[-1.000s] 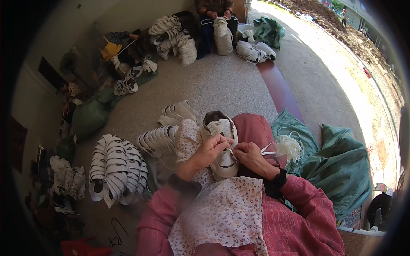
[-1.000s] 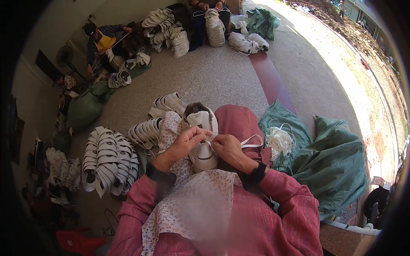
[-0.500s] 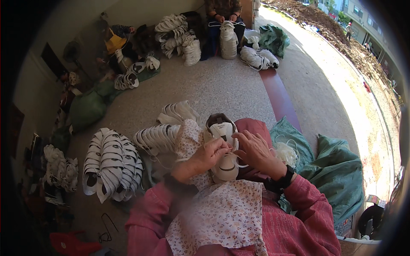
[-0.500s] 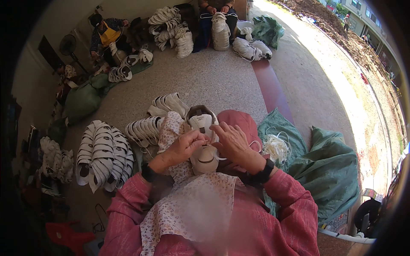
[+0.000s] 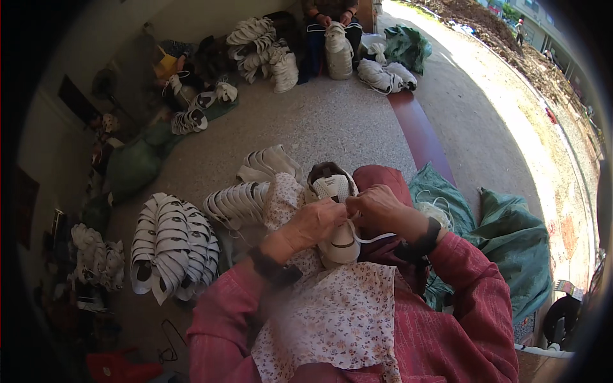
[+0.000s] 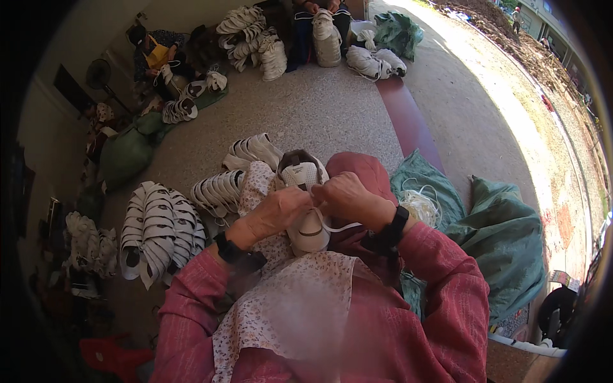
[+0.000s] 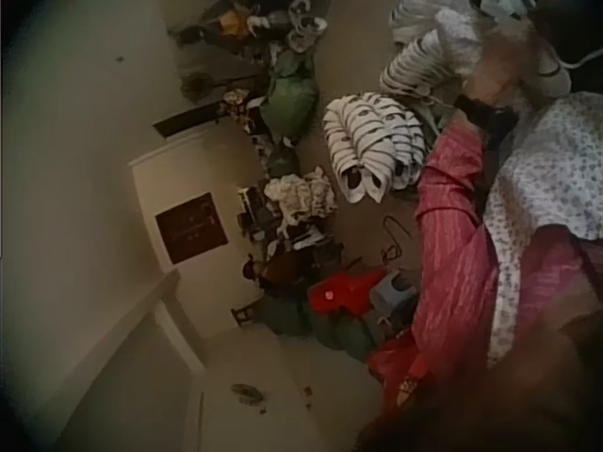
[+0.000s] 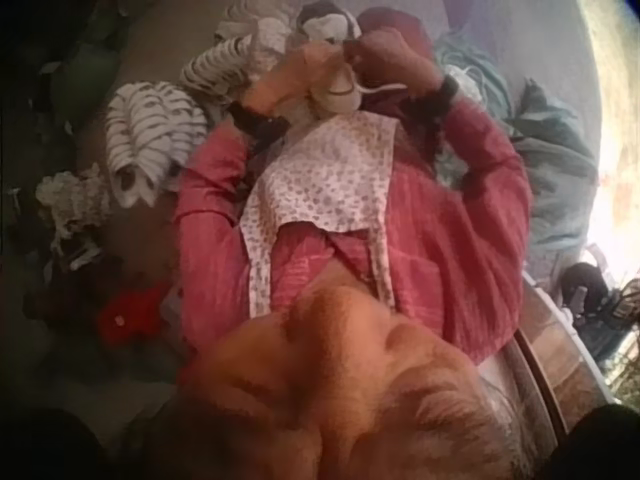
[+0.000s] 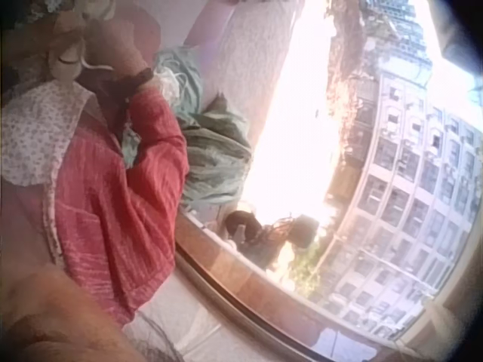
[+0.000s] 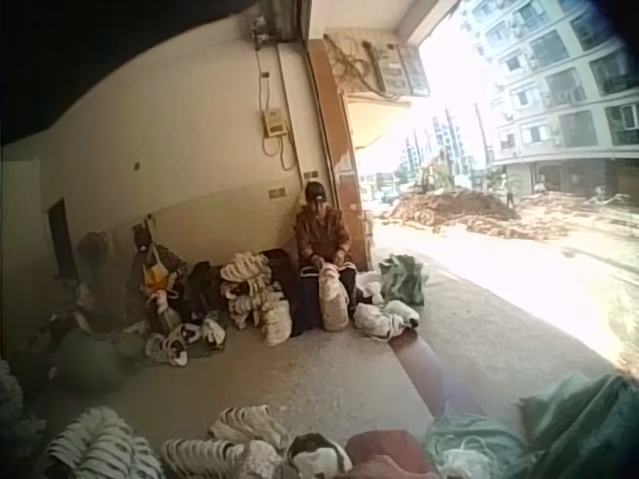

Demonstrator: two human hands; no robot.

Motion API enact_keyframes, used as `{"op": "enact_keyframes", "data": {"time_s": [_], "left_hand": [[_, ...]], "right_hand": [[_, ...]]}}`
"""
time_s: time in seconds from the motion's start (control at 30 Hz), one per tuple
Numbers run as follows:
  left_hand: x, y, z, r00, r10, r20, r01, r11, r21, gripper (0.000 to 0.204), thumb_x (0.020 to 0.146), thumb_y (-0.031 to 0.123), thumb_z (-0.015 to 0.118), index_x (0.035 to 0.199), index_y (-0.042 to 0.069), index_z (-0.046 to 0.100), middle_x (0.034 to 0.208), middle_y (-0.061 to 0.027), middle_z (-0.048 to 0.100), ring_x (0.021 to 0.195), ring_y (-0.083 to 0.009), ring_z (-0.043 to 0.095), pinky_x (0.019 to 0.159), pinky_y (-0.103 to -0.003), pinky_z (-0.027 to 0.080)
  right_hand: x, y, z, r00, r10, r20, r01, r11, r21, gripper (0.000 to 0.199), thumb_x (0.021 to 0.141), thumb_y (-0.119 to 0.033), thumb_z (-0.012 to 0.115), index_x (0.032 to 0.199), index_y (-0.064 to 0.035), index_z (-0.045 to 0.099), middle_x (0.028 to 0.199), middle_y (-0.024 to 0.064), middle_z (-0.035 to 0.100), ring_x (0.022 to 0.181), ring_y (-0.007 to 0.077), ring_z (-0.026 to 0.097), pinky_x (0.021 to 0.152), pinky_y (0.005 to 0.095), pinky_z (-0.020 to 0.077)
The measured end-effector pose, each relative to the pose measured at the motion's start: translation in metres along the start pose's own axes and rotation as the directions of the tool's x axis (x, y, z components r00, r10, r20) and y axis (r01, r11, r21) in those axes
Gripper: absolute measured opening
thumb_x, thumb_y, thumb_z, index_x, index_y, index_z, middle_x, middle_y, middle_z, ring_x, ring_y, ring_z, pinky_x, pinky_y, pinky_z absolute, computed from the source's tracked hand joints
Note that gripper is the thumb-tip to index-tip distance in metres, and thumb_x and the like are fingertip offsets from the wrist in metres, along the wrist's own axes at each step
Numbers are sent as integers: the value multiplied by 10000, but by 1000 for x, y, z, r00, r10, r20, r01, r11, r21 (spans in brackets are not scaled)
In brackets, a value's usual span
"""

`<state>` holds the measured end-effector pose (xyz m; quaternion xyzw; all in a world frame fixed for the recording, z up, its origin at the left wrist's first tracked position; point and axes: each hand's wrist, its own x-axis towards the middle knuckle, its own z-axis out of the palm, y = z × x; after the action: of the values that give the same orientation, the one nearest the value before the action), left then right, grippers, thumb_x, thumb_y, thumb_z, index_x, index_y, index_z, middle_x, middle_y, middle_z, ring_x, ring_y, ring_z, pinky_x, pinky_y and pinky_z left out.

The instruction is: The person sits on the floor and threads a white shoelace through the eyelets of a white sneaker. They pull the lace through the holes and adjust the tension repeatedly. Other workers are visible in the background performing similar tasks.

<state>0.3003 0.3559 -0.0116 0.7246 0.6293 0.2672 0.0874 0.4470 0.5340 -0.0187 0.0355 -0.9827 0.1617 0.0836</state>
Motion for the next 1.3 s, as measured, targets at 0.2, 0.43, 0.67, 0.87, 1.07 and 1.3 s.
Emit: {"op": "enact_keyframes", "data": {"time_s": [0.2, 0.43, 0.67, 0.87, 1.07, 1.3], "left_hand": [[17, -4, 0, 991, -129, -24, 117, 948, -295, 145, 882, 164, 667, 990, 77, 707, 904, -117, 646, 869, -293, 642, 768, -385, 513], [24, -14, 3, 990, -119, 78, 131, 977, -169, 165, 846, 197, 702, 980, 107, 737, 888, -101, 640, 890, -290, 639, 795, -386, 508], [36, -9, 2, 980, -143, 139, 160, 980, -116, 174, 854, 233, 707, 979, 115, 738, 896, -88, 625, 889, -279, 639, 780, -387, 497], [32, -15, 6, 999, -38, 18, 39, 997, -71, 165, 841, 188, 707, 961, 76, 688, 878, -101, 601, 879, -313, 624, 762, -419, 494], [4, -52, -81, 766, -22, -643, 296, 899, 322, 78, 847, 107, 680, 874, 52, 632, 836, -109, 582, 785, -305, 605, 690, -382, 495], [-168, -103, -133, 84, -644, -761, 397, 722, -567, 155, 952, 131, 665, 1017, -3, 711, 979, -28, 656, 789, -93, 597, 657, -223, 490]], "right_hand": [[-2, 2, 0, 993, -32, -112, 34, 999, 20, 213, 693, -188, 752, 853, -126, 626, 669, 66, 632, 755, 280, 674, 748, 426, 440], [1, 3, -19, 996, -70, 49, 67, 995, 70, 244, 685, -193, 772, 869, -123, 629, 695, 57, 640, 771, 271, 665, 844, 402, 417], [3, 14, -4, 999, -36, 10, 35, 993, 110, 217, 681, -225, 793, 816, -124, 656, 694, 45, 656, 747, 271, 665, 850, 403, 419], [3, 10, -12, 997, -69, 17, 65, 983, 171, 213, 698, -244, 788, 831, -117, 680, 690, 37, 662, 734, 268, 665, 842, 402, 422], [0, 18, -14, 994, -11, 105, -8, 985, 173, 193, 780, -252, 726, 902, -111, 677, 721, 60, 669, 761, 269, 665, 840, 411, 420], [-1, 9, -18, 999, -31, 29, 20, 951, 307, 164, 825, -148, 627, 975, -105, 677, 777, 75, 655, 796, 293, 647, 824, 413, 434]]}}
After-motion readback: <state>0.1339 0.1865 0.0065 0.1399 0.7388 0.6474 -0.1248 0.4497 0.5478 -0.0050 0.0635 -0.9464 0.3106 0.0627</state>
